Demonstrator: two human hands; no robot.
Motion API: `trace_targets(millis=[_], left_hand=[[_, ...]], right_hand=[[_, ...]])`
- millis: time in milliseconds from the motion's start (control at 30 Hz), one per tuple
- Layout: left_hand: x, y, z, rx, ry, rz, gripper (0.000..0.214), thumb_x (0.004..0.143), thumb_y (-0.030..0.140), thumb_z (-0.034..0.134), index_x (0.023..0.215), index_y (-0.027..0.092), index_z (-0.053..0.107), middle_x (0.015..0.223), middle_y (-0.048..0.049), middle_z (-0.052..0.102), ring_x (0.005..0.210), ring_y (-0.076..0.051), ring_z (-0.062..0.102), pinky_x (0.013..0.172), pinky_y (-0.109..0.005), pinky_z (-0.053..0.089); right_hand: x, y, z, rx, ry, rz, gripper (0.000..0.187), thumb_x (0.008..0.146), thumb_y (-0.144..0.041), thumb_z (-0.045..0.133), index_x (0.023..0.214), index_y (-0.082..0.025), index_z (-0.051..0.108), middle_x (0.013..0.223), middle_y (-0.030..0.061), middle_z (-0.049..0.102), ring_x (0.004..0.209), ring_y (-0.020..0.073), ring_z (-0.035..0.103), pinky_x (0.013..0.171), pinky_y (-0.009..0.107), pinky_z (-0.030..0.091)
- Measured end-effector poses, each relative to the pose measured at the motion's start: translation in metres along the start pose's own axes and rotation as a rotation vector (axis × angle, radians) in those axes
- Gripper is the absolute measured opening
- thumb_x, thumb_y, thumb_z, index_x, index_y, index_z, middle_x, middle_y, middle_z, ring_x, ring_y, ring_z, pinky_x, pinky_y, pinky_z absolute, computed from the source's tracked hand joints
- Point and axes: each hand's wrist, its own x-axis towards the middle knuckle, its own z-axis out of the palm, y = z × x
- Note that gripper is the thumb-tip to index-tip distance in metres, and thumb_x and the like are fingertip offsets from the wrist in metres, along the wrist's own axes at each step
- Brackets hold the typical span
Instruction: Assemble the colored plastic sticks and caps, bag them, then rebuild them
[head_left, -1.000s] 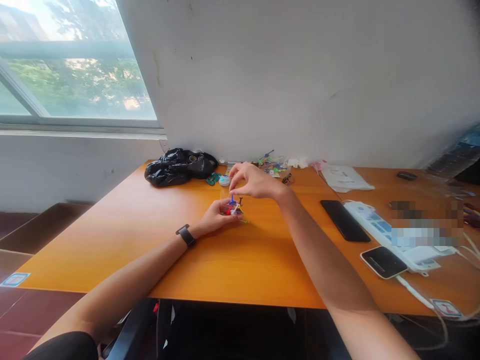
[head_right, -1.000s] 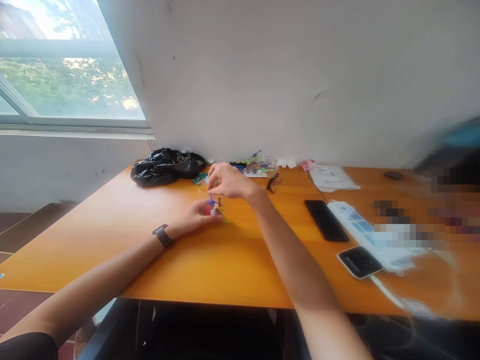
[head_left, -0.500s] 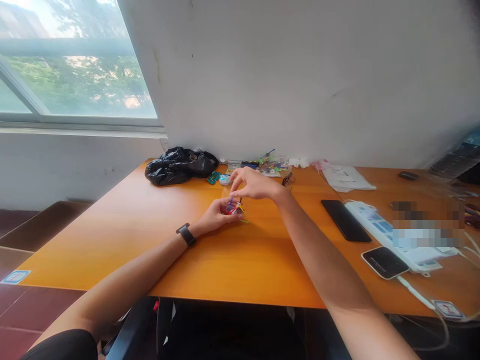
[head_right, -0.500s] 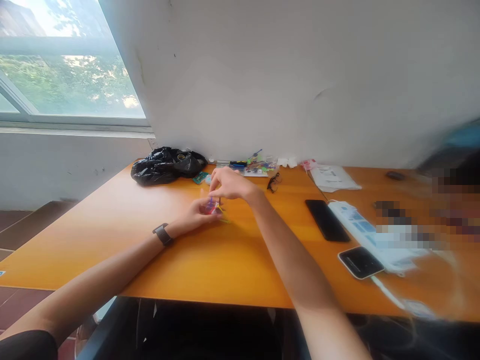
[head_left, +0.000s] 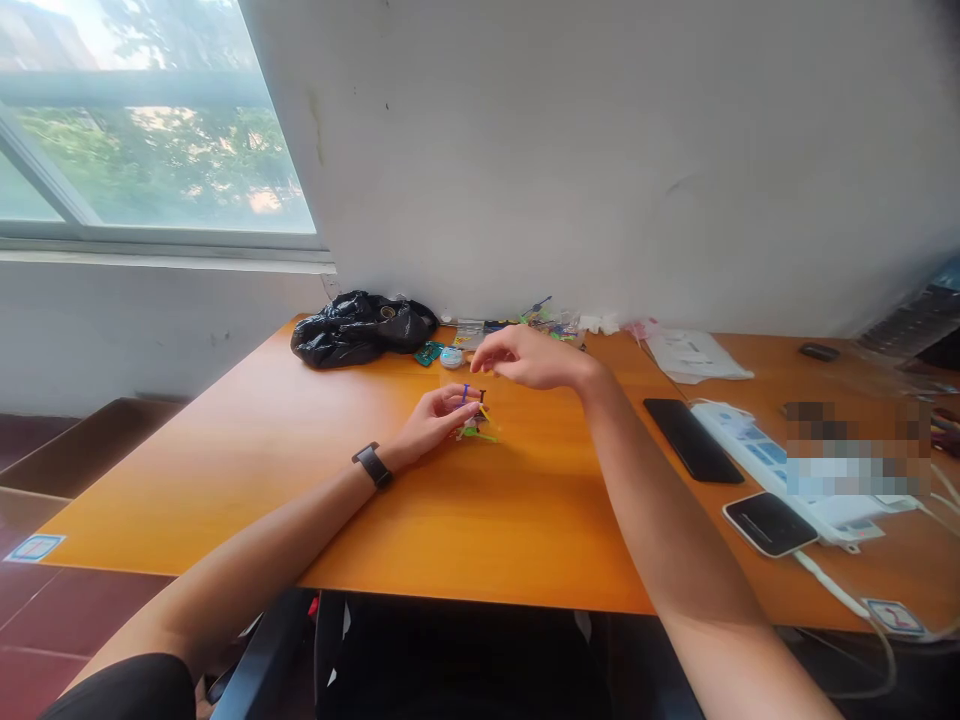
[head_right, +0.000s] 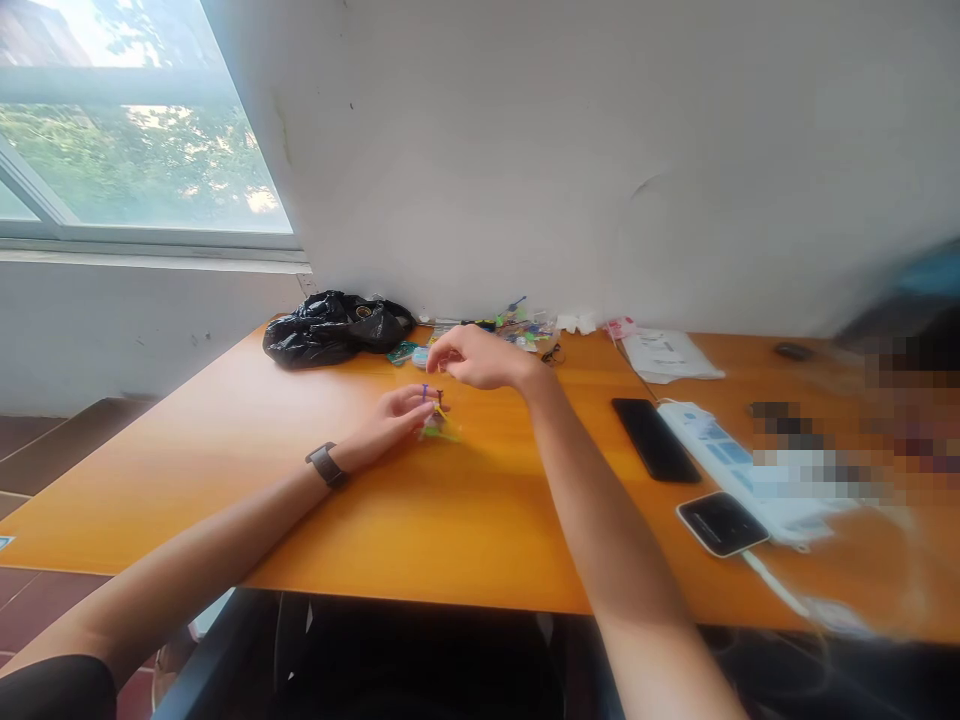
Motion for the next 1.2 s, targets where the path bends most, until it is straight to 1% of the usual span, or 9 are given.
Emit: trace_targets(millis=[100,200,400,567,767,867,933,1067,1200], left_hand=[[-0.003,0.004,0.005,-0.011,0.061,0.005,0.054,0.089,0.063,0.076,0.107,0.013,0.071,0.096,-0.0102,0.077,0.073,-0.015,0.067,0.058,-0.023,0.048],[-0.006,0.007,0.008,0.017,0.047,-0.006,0.051,0.091,0.062,0.074,0.098,0.011,0.075,0.088,-0.0098,0.076,0.069,-0.014,0.065,0.058,-0.023,0.047],[-0.006,0.006,0.006,-0.097,-0.052,0.036,0.062,0.079,0.045,0.092,0.128,0.014,0.071,0.121,-0.0180,0.077,0.104,-0.028,0.075,0.087,-0.036,0.058],[-0.007,0.005,0.007,-0.119,-0.154,0.017,0.061,0.077,0.039,0.094,0.128,0.015,0.072,0.129,-0.0191,0.074,0.118,-0.032,0.072,0.100,-0.042,0.056],[-0.015,0.014,0.012,-0.018,-0.231,-0.014,0.046,0.085,0.047,0.087,0.112,0.011,0.078,0.109,-0.0155,0.079,0.091,-0.023,0.073,0.080,-0.032,0.056],[-0.014,0.016,0.012,0.074,-0.241,-0.040,0.045,0.086,0.054,0.082,0.089,0.010,0.078,0.088,-0.0109,0.077,0.077,-0.019,0.068,0.071,-0.029,0.052],[-0.012,0.015,0.012,0.103,-0.205,-0.033,0.047,0.087,0.057,0.081,0.083,0.010,0.076,0.084,-0.0090,0.075,0.074,-0.017,0.066,0.069,-0.027,0.051],[-0.009,0.015,0.013,0.072,-0.078,-0.021,0.047,0.082,0.057,0.084,0.092,0.011,0.077,0.087,-0.0077,0.075,0.074,-0.016,0.064,0.069,-0.026,0.049],[-0.010,0.017,0.010,0.122,-0.063,-0.049,0.050,0.085,0.060,0.079,0.073,0.012,0.075,0.070,-0.0056,0.070,0.065,-0.015,0.059,0.063,-0.026,0.044]], right_hand=[[-0.004,0.003,-0.001,0.082,-0.033,-0.002,0.025,0.091,-0.037,0.070,0.105,-0.018,0.079,0.097,0.0058,0.078,0.084,0.0186,0.068,0.071,0.027,0.047],[-0.013,0.007,0.004,0.125,-0.045,0.019,0.023,0.086,-0.039,0.076,0.094,-0.017,0.076,0.090,0.0051,0.077,0.082,0.0187,0.069,0.070,0.027,0.049],[-0.041,-0.003,0.017,0.118,0.159,-0.012,0.010,0.090,-0.028,0.070,0.088,-0.019,0.074,0.091,0.0045,0.076,0.086,0.0189,0.069,0.079,0.030,0.052],[-0.055,-0.015,0.014,0.045,0.219,-0.039,0.007,0.089,-0.024,0.070,0.084,-0.020,0.073,0.088,0.0036,0.075,0.086,0.0194,0.067,0.081,0.031,0.052],[-0.054,0.015,0.044,0.355,0.472,0.020,0.014,0.089,-0.033,0.074,0.094,-0.021,0.068,0.088,0.0019,0.070,0.080,0.0171,0.065,0.078,0.032,0.054],[-0.056,0.038,0.071,0.626,0.506,0.107,0.053,0.085,-0.035,0.080,0.132,-0.026,0.056,0.091,-0.0013,0.068,0.072,0.0150,0.065,0.074,0.032,0.055],[-0.057,0.050,0.087,0.731,0.542,0.161,0.072,0.080,-0.037,0.083,0.142,-0.027,0.048,0.089,-0.0028,0.068,0.069,0.0147,0.065,0.072,0.033,0.055],[-0.062,0.060,0.105,0.857,0.552,0.249,0.075,0.073,-0.039,0.089,0.138,-0.024,0.054,0.083,-0.0035,0.068,0.067,0.0151,0.064,0.071,0.033,0.053],[-0.069,0.061,0.113,0.950,0.576,0.303,0.062,0.072,-0.038,0.091,0.126,-0.021,0.065,0.080,-0.0008,0.071,0.073,0.0164,0.065,0.072,0.031,0.050]])
